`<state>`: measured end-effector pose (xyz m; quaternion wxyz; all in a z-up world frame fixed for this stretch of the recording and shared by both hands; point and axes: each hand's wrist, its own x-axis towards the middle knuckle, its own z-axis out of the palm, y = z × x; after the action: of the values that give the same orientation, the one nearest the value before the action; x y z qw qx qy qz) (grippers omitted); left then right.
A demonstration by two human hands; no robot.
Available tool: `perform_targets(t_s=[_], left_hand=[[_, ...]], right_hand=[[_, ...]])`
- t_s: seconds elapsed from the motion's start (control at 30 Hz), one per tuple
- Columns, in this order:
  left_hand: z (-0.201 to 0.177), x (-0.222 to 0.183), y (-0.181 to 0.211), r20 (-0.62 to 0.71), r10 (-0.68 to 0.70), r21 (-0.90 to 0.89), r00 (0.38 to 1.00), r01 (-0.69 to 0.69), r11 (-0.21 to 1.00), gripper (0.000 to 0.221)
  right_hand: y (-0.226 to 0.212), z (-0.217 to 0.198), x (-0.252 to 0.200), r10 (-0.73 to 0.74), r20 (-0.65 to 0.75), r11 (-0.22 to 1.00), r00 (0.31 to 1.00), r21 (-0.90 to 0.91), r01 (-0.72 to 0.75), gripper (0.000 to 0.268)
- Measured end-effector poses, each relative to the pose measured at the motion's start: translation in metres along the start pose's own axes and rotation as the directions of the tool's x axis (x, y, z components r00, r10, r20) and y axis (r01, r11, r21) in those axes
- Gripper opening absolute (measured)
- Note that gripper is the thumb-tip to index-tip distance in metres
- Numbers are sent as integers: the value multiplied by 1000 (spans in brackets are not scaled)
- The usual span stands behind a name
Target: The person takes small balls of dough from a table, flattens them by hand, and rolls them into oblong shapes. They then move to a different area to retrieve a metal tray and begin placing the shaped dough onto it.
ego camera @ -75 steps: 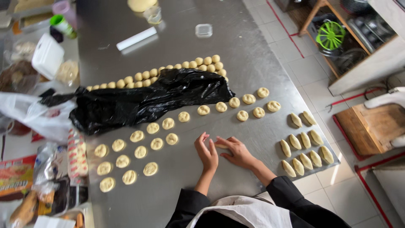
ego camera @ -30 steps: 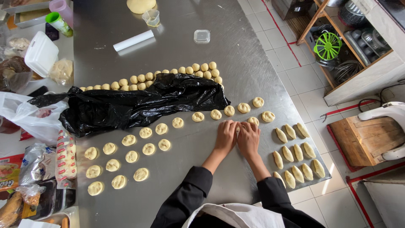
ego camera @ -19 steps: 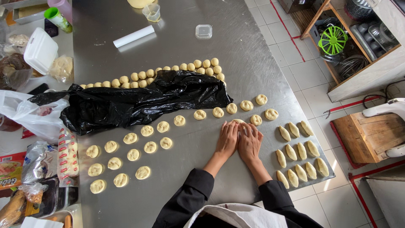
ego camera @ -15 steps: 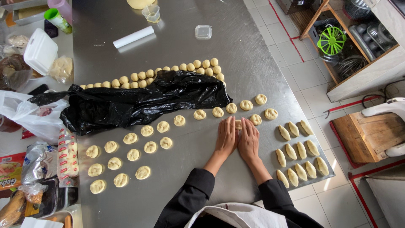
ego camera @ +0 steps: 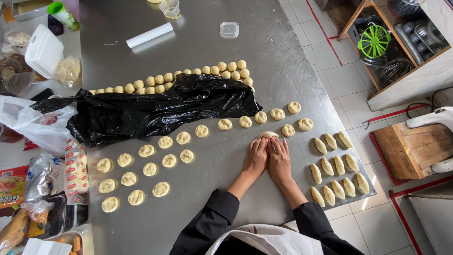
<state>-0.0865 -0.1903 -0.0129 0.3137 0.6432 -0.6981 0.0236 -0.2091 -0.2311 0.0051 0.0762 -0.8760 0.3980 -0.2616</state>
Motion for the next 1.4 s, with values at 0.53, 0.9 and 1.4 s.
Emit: perform_targets(t_s=[0.53, 0.9, 1.4], left_hand=[[-9, -8, 6, 14, -6, -90, 1000, 7, 996, 49], [-39, -9, 3, -283, -250, -307, 926, 160, 938, 28], [-39, -20, -5, -320, -467, -466, 824, 292, 835, 27]], right_hand=[[-3, -1, -12, -1, -2, 1000, 1000, 13, 1, 52], [7, -38, 43, 63, 80, 908, 995, 408, -91, 70], [-38, -34, 9, 17, 262, 916, 965, 382, -120, 74]])
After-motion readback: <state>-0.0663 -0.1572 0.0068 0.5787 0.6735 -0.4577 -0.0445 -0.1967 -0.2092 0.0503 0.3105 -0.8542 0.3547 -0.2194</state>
